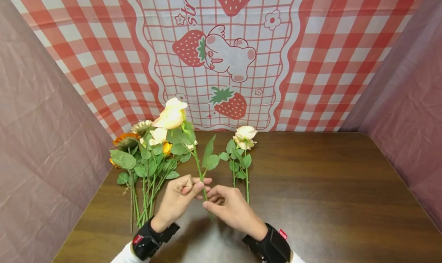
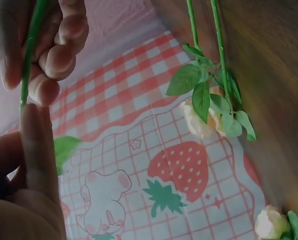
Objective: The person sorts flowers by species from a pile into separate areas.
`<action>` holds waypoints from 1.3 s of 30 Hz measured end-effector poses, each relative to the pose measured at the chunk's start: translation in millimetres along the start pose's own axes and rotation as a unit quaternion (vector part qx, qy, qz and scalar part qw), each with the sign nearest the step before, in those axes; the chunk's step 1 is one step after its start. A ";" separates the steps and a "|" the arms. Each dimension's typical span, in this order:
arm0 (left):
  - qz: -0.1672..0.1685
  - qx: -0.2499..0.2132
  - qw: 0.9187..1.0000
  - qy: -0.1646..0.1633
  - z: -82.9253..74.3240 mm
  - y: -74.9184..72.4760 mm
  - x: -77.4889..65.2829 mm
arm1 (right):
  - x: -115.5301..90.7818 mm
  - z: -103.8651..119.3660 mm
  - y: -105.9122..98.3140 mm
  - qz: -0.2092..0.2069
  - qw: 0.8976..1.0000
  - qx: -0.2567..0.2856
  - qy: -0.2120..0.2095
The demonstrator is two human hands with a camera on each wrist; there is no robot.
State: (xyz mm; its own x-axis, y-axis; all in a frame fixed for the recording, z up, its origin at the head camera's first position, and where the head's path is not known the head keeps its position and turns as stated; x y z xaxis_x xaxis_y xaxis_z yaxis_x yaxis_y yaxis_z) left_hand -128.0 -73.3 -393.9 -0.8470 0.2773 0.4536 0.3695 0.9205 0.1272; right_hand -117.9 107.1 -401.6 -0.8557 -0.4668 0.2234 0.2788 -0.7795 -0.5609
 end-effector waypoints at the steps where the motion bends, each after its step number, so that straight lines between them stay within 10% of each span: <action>1: 0.001 0.009 1.000 0.009 0.6 1.1 -0.5 | -0.3 -0.3 0.8 0.002 1.000 0.013 0.001; 8: -0.005 0.083 0.996 0.044 3.6 8.2 -1.3 | -2.5 0.0 3.7 0.024 0.996 0.091 0.000; 22: -0.017 0.137 0.990 0.009 6.8 15.4 -5.1 | 0.9 -5.8 -2.6 -0.040 0.997 0.063 0.017; 39: 0.005 0.187 0.982 -0.007 2.9 10.8 -6.8 | -5.4 -47.7 -70.1 -0.139 0.975 -0.019 0.173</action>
State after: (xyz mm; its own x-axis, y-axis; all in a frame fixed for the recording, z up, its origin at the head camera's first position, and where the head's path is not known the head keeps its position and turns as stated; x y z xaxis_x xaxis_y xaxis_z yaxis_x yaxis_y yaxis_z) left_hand -119.4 -64.4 -398.2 -0.8505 0.2886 0.4398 0.2144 0.9537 -0.2110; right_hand -153.6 184.2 -401.5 -0.9935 -0.0650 0.0929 0.0035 -0.8366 -0.5478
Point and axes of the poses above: each hand's wrist, its own x-axis towards the middle knuckle, its own y-axis out of the palm, z = x × y, the point moved 1 cm from there along x, towards the middle knuckle, and after that the axes turned 13 degrees about -x, right-handed, at the moved point
